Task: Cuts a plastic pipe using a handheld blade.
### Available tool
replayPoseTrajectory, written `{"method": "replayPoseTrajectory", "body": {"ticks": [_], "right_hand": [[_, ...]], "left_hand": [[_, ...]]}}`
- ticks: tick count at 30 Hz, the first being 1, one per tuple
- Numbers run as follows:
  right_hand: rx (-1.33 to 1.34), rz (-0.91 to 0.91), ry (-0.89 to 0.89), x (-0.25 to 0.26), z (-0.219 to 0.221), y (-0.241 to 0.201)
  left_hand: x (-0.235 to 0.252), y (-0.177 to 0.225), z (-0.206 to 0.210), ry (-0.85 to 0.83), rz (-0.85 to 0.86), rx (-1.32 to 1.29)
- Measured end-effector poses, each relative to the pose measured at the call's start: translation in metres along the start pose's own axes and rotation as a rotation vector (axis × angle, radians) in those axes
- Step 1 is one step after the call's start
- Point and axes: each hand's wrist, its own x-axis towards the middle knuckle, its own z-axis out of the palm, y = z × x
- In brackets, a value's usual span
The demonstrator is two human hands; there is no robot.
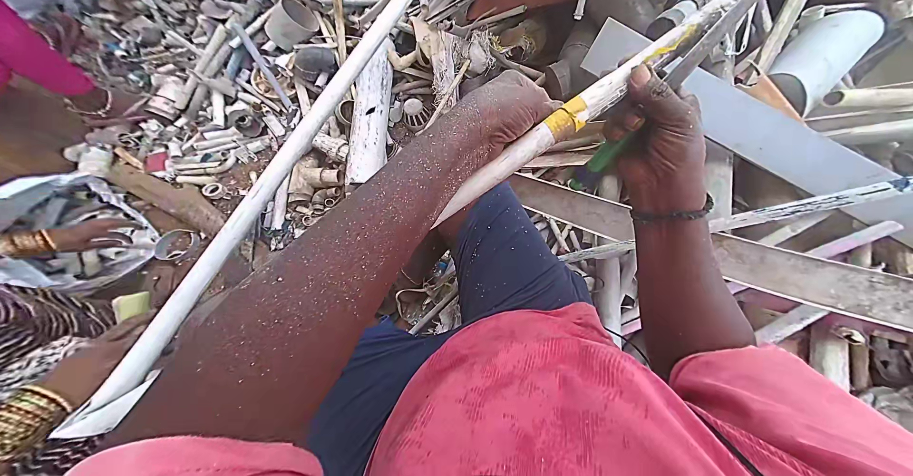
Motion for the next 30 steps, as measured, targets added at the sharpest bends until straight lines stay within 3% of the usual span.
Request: {"method": "replayPoseTrajectory", "body": {"ticks": [4, 7, 9, 11, 12, 14, 16, 19, 23, 26, 30], "right_hand": [[-0.030, 0.001, 0.012, -0.002, -0.003, 0.002], [-0.042, 0.015, 0.021, -0.003, -0.009, 0.006], [-0.050, 0.029, 0.036, -0.009, -0.013, 0.008], [-0.098, 0.055, 0.010, -0.027, -0.019, 0.010], [-0.105, 0.062, -0.015, -0.034, -0.023, 0.010], [-0.121, 0.067, -0.016, -0.043, -0.028, 0.008], [-0.150, 0.050, 0.008, -0.043, -0.024, 0.006], [-0.102, -0.015, 0.076, -0.022, -0.014, 0.009], [-0.078, -0.044, 0.085, -0.012, -0.008, 0.012], [-0.091, -0.041, 0.073, -0.010, -0.008, 0.012], [-0.097, -0.035, 0.077, -0.013, -0.010, 0.011]], "left_hand": [[-0.003, 0.004, 0.013, 0.149, 0.127, 0.423], [-0.004, 0.002, 0.020, 0.254, 0.162, 0.575], [0.004, -0.004, 0.008, 0.370, 0.239, 0.484], [0.034, -0.030, -0.038, 0.451, 0.667, 0.200], [0.039, -0.030, -0.056, 0.383, 0.772, 0.038], [0.011, -0.002, -0.044, 0.385, 0.594, 0.034], [-0.014, 0.007, -0.020, 0.340, 0.503, 0.298], [-0.028, -0.008, 0.006, 0.291, 0.660, 0.693], [-0.024, -0.041, 0.013, 0.377, 0.908, 1.004], [0.002, -0.076, -0.001, 0.464, 1.024, 1.088], [0.002, -0.067, 0.005, 0.455, 1.003, 1.092]]}}
